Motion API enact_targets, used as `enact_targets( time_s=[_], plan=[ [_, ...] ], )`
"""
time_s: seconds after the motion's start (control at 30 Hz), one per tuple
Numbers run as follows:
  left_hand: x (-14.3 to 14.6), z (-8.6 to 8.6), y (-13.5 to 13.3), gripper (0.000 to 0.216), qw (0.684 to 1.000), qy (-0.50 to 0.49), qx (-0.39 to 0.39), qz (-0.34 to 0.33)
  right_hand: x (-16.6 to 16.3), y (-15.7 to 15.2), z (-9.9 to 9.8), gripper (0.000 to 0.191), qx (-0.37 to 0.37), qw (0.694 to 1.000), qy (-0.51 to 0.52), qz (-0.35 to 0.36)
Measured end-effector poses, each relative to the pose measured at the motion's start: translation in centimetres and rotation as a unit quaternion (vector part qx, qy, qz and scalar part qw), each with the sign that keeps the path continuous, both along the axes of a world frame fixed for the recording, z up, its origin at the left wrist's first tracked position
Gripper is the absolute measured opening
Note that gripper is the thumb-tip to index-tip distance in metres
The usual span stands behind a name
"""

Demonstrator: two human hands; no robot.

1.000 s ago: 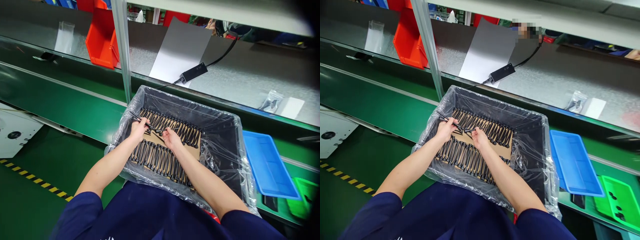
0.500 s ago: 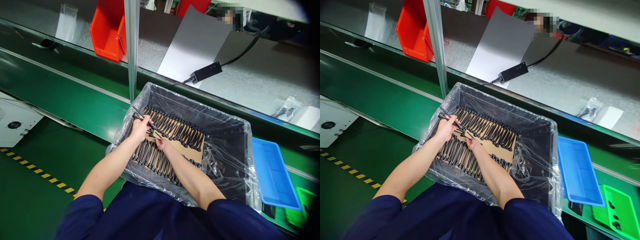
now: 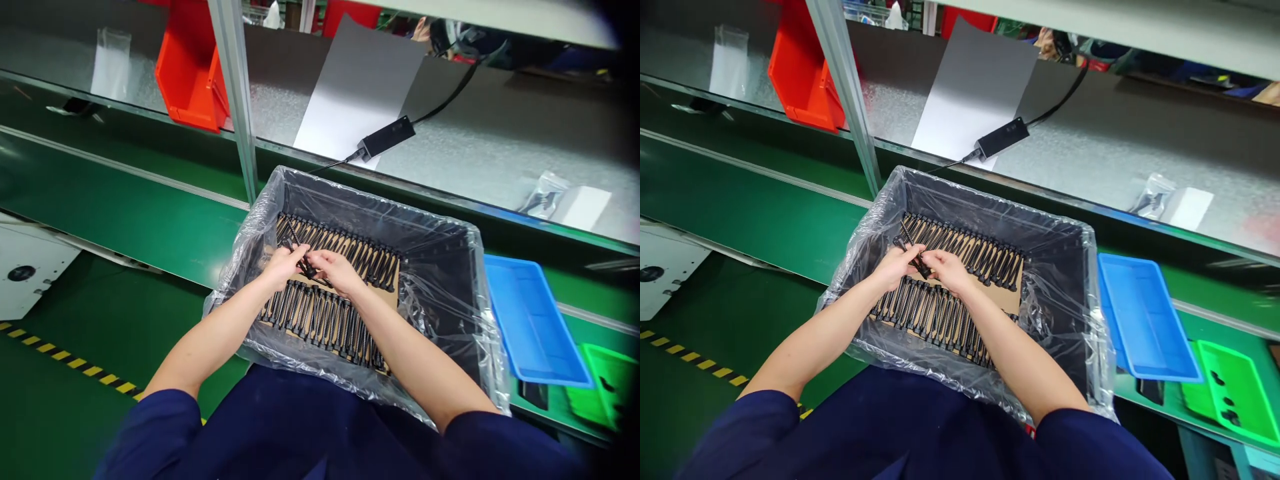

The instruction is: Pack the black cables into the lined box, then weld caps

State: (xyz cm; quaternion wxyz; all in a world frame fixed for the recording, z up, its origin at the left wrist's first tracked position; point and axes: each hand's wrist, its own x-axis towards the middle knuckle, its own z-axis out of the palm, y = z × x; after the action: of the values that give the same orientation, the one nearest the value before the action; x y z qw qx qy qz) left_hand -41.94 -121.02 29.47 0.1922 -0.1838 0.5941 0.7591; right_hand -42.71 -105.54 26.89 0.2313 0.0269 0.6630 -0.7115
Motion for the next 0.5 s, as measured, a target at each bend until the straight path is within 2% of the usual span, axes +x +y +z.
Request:
enact_targets(
  time_s=[0.07,0.13,0.2,0.23,0.3,0.37,0.43,0.5],
  plan=[
    [0.6,-0.1,0.6,0.035,0.999,-0.001,0.002,-0.041,0.6,-0.3,0.3,0.034,0.042,0.994,0.082,0.056],
    [0.9,-0.2,1.0,0.036,0.998,0.000,-0.001,-0.064,1.1,0.1,-0.3,0.034,0.086,0.984,0.140,0.074],
    [0.8,-0.3,1.1,0.037,0.999,0.009,-0.012,-0.048,1.3,1.8,-1.6,0.032,0.172,0.966,0.170,0.086],
    [0.6,-0.3,1.0,0.036,0.999,0.014,-0.020,-0.027,1.3,3.0,-2.4,0.030,0.244,0.948,0.177,0.099],
    [0.1,-0.2,0.6,0.033,0.999,0.021,-0.032,0.020,1.3,6.1,-4.2,0.027,0.426,0.878,0.172,0.136],
    [-0.5,-0.1,0.0,0.030,0.998,0.016,-0.036,0.054,1.4,9.3,-6.1,0.026,0.587,0.779,0.129,0.181],
    [-0.9,0.0,-0.5,0.028,0.997,0.006,-0.032,0.072,1.5,11.8,-8.0,0.028,0.673,0.701,0.076,0.223],
    [-1.1,0.0,-0.8,0.027,0.996,-0.002,-0.034,0.084,1.6,13.2,-9.5,0.029,0.701,0.665,0.050,0.252]
  ],
)
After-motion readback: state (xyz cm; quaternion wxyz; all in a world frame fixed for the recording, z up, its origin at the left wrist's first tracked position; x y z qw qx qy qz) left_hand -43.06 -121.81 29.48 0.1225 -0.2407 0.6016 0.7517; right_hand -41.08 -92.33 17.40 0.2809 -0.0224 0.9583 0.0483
